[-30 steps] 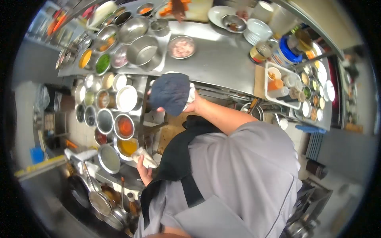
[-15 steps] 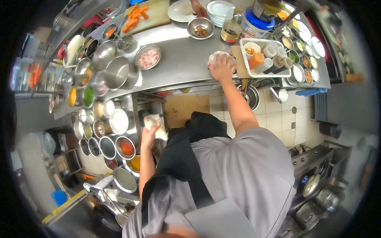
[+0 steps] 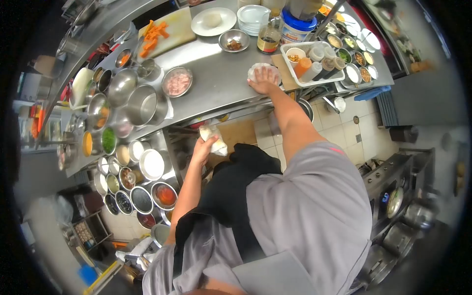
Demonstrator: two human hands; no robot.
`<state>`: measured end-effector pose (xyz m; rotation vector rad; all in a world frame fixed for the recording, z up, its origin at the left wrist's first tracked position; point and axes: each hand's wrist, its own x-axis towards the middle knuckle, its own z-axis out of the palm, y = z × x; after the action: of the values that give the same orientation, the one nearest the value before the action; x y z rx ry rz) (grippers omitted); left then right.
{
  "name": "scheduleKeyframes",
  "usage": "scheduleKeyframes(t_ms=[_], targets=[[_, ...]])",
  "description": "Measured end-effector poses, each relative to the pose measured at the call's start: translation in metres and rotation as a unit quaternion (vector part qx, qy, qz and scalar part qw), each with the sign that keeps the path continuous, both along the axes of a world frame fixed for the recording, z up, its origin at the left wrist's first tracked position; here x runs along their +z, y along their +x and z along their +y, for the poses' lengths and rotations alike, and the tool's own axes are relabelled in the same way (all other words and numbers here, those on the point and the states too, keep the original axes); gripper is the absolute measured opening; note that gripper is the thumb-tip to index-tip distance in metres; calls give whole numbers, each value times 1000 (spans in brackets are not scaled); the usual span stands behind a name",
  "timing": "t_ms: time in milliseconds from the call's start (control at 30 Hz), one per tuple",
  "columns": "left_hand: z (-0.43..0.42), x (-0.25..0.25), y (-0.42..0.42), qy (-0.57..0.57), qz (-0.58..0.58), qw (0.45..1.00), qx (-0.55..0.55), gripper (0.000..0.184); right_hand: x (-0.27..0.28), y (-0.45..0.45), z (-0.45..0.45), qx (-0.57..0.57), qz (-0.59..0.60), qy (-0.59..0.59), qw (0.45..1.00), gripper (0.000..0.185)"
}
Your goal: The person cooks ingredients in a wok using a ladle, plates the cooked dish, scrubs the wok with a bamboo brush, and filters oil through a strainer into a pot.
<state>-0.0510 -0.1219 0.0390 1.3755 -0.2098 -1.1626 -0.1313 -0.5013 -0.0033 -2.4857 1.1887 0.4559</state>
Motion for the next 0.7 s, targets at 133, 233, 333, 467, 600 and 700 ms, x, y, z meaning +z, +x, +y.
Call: scheduleKeyframes(t_ms=[133,233,333,467,600,700], targets=[[0,-2,9,14,-14,1000,9,42,6,2,-1,-5,27,25,999,87],[-5,3,12,33,-39,998,30,41,1,-1,3,-18,5,36,999,86],[-26,11,20,20,-81,996,34,40,-2,3,-1,-21,5,14,1000,84],[-78,10,32,25,-140,990,-3,45,-3,1,0,-19,-10,14,1000,80],[-156,1,41,-7,-106,994,-33,49,-7,-9,-14,-24,-77,77,994,73],[-224,-10,36,-93,-28,995,-29,47,-20,-22,-34,-84,-257,185,945,72]])
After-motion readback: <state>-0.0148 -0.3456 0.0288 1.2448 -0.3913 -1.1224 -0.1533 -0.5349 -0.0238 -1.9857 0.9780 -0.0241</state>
